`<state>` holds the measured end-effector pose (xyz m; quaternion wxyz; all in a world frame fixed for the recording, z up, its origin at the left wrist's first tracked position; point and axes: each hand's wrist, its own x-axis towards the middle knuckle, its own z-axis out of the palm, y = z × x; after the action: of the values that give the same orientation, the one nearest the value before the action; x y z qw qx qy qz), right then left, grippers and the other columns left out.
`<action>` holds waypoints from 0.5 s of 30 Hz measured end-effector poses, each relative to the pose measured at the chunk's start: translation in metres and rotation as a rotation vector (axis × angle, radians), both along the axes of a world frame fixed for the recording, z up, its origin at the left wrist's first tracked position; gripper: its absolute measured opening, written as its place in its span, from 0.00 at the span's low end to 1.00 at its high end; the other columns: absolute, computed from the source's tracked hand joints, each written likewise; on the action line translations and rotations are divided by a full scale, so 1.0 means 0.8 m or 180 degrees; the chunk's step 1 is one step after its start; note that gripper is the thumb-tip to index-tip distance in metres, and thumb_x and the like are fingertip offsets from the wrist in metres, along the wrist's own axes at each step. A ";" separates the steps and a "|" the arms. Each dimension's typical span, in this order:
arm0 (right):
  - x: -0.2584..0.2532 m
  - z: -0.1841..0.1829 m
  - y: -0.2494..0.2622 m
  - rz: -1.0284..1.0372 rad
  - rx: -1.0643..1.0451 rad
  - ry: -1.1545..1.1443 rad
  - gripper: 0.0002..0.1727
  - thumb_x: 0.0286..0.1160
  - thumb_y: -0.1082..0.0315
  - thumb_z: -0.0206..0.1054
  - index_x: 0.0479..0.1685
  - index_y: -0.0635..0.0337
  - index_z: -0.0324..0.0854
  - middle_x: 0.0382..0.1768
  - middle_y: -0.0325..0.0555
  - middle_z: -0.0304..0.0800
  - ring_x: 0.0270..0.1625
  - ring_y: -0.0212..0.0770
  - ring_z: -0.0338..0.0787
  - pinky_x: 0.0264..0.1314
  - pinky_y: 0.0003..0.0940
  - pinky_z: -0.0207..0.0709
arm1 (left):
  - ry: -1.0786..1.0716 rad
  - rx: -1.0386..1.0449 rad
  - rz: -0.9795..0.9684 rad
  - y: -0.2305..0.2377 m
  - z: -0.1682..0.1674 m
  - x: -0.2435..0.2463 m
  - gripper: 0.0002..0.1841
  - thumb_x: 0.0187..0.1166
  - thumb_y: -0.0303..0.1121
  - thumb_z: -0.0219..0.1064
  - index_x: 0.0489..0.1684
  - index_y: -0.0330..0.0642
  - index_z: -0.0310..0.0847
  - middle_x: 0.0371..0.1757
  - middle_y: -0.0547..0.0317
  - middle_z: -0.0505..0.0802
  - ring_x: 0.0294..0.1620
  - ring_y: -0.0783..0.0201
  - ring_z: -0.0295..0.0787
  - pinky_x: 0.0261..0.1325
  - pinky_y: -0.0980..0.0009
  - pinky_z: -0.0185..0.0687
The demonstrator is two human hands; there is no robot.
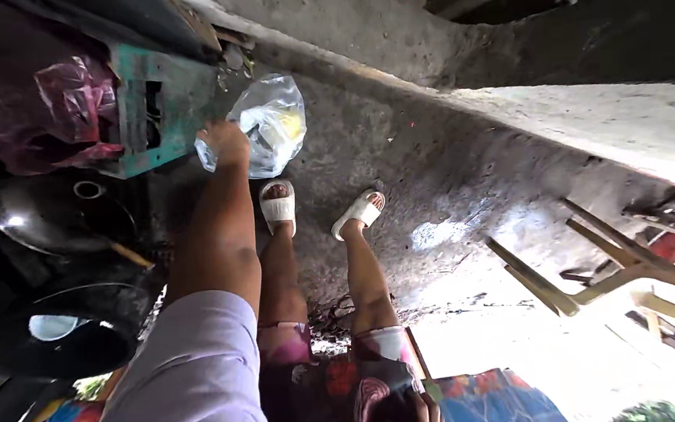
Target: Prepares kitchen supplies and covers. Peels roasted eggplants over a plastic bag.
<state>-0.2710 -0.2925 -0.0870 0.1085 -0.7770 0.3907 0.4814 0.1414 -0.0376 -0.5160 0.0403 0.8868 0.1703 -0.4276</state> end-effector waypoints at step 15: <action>0.017 0.017 -0.006 -0.0207 0.0517 0.0213 0.48 0.53 0.42 0.84 0.79 0.56 0.77 0.80 0.70 0.70 0.81 0.72 0.71 0.78 0.68 0.69 | -0.0338 -0.0822 0.0515 -0.063 0.257 -0.001 0.20 0.84 0.33 0.64 0.71 0.33 0.81 0.71 0.29 0.84 0.75 0.32 0.78 0.76 0.30 0.67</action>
<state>-0.2574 -0.2972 -0.0734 0.1737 -0.7361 0.3787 0.5335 0.1403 -0.0881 -0.3100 0.1971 0.8791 0.1824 -0.3938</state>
